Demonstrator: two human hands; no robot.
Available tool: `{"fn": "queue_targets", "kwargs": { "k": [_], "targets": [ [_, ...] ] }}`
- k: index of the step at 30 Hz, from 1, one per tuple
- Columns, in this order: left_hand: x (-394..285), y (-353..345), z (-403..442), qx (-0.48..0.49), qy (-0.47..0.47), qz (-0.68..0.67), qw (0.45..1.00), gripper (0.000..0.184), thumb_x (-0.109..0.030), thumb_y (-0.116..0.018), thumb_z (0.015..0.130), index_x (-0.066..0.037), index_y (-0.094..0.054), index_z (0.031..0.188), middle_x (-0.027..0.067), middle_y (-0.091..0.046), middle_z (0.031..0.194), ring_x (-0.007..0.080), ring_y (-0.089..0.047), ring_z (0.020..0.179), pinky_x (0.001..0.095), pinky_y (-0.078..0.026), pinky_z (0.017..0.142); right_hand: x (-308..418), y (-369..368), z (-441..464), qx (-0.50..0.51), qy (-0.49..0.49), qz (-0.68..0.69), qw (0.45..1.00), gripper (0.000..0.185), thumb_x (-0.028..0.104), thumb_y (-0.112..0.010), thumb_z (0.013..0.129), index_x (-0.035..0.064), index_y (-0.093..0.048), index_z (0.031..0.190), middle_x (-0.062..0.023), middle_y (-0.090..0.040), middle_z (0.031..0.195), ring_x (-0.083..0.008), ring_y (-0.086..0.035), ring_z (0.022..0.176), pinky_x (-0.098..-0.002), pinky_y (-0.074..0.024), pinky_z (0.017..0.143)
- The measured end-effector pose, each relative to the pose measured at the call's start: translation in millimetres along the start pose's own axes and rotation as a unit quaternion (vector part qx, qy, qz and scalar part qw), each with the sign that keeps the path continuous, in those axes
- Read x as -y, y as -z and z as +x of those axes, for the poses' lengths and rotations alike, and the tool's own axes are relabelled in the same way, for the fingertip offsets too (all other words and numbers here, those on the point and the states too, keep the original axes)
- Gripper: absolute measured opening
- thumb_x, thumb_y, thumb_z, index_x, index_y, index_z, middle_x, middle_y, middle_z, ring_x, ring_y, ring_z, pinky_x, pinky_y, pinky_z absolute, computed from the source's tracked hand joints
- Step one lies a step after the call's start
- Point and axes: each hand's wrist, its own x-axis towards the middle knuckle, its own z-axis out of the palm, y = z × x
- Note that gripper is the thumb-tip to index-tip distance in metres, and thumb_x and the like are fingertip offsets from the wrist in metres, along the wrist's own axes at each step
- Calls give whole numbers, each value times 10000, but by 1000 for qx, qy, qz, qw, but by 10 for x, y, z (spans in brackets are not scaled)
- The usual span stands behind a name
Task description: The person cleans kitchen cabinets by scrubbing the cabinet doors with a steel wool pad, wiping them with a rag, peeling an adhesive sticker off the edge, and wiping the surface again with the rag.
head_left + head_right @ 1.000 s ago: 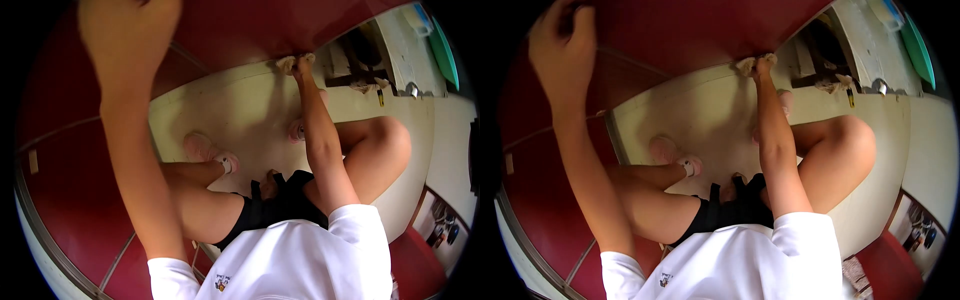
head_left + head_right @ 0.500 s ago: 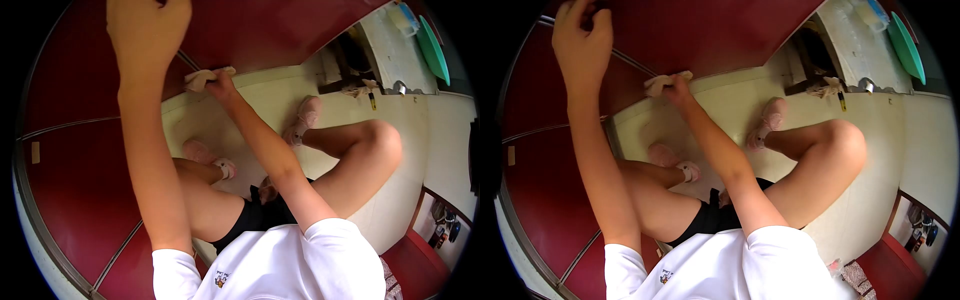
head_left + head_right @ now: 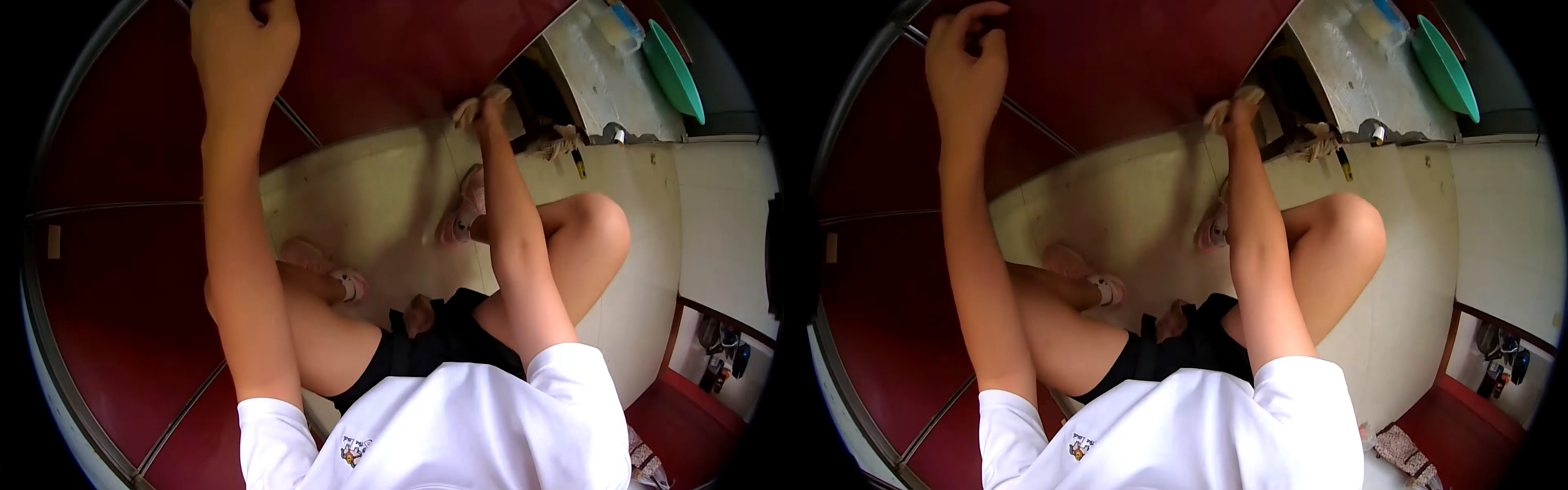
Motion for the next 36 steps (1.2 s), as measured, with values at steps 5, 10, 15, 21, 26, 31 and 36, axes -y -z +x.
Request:
{"fn": "queue_targets", "kwargs": {
  "k": [5, 10, 15, 21, 26, 31, 36],
  "targets": [
    [239, -24, -24, 52, 19, 45, 997, 221, -114, -581, 825, -170, -705, 999, 52, -545, 931, 185, -553, 913, 313, -464, 783, -248, -226, -277, 38, 50, 5, 998, 505, -56, -436, 825, -58, -335, 1320, -198, -494, 1220, -304, -544, 1073, -418, -480, 943],
    [278, -42, -37, 54, -3, 101, 993, 249, -95, -571, 833, -175, -704, 1028, 54, -540, 993, 201, -538, 963, 333, -455, 846, -173, -643, -816, 90, 180, -216, 955, 517, -8, -460, 846, -97, -322, 1336, -266, -444, 1279, -339, -484, 1177, -429, -414, 1000],
    [179, -34, -23, 43, 27, 53, 997, 251, -61, -562, 785, -134, -712, 973, 58, -520, 963, 198, -531, 900, 338, -458, 821, -750, -564, -131, -74, 433, -332, 835, 461, 32, -522, 816, -115, -426, 1243, -255, -524, 1229, -369, -510, 1180, -409, -428, 932],
    [120, -77, 15, 45, 29, 91, 994, 251, -47, -560, 780, -118, -693, 981, 71, -481, 980, 206, -508, 931, 337, -452, 825, -754, -375, -253, -39, 280, -399, 872, 521, -6, -516, 764, -88, -428, 1271, -304, -458, 1314, -394, -445, 1264, -388, -351, 1061],
    [78, -27, -29, 50, 48, 117, 991, 262, -68, -551, 789, -129, -692, 1001, 70, -469, 998, 193, -494, 916, 322, -441, 776, 37, -801, -1156, 31, 271, -238, 932, 501, -12, -484, 802, -97, -374, 1283, -303, -582, 1028, -431, -579, 1036, -444, -440, 935],
    [245, 14, -13, 67, 44, 142, 987, 261, -104, -544, 841, -162, -695, 1046, 41, -451, 987, 157, -501, 866, 299, -454, 755, -134, -731, -1090, -72, 358, -288, 886, 636, -25, -534, 800, -44, -272, 1380, -276, -473, 1279, -417, -517, 1165, -421, -446, 968],
    [158, -6, -26, 67, 58, 126, 988, 268, -79, -551, 815, -149, -698, 1028, 40, -441, 983, 159, -489, 863, 298, -449, 763, -522, -270, -383, -76, 144, -221, 961, 627, -8, -535, 763, -34, -317, 1350, -253, -530, 1217, -376, -545, 1140, -410, -448, 963]
  ]
}}
